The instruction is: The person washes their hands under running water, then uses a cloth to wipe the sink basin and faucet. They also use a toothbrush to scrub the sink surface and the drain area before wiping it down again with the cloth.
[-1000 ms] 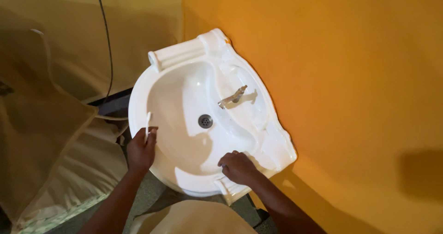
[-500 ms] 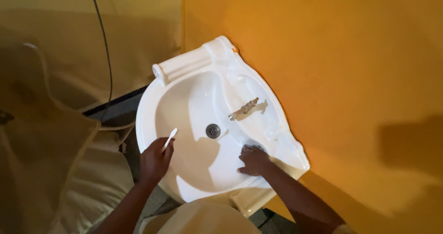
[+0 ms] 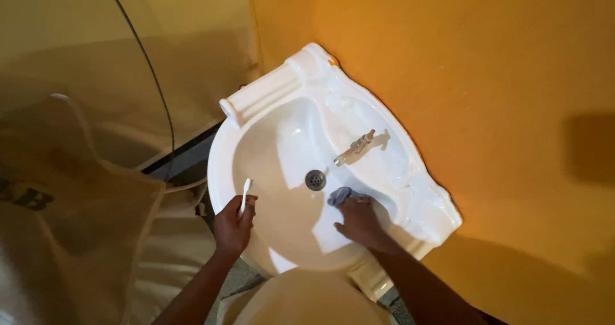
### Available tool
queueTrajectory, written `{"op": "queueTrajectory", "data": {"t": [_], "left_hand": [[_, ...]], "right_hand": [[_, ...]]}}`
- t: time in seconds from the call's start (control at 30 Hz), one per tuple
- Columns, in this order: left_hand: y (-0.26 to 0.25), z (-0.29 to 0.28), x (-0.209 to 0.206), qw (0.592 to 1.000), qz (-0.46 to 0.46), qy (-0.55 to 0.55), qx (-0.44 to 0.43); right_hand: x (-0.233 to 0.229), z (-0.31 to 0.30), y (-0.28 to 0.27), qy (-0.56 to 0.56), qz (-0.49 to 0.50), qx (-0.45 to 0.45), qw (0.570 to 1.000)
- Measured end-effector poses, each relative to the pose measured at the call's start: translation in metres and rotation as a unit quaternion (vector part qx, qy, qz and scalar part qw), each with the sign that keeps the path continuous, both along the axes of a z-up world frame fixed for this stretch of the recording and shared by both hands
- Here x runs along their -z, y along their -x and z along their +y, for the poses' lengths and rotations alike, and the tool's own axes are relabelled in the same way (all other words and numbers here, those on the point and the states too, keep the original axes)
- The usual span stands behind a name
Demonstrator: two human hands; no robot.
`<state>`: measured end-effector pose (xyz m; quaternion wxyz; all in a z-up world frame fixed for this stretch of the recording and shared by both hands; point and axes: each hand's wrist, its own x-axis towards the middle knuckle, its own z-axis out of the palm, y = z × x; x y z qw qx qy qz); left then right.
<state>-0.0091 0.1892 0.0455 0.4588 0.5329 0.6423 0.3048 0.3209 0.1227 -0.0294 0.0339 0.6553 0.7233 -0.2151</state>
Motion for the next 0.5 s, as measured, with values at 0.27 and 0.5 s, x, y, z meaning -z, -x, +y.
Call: {"op": "queueTrajectory", "data": {"t": [0.27,0.5], "left_hand": [[-0.008,-0.006,0.029,0.993,0.02,-0.071,-0.095],[-0.004,0.013,0.048,0.911,0.268,-0.239,-0.201]], "right_hand": [[-0.014,0.024,-0.003,0.079,-0.082,-0.016,0.993],[0.009,0.026,-0.019,0.117,-0.118,-0.055,0.985]]}}
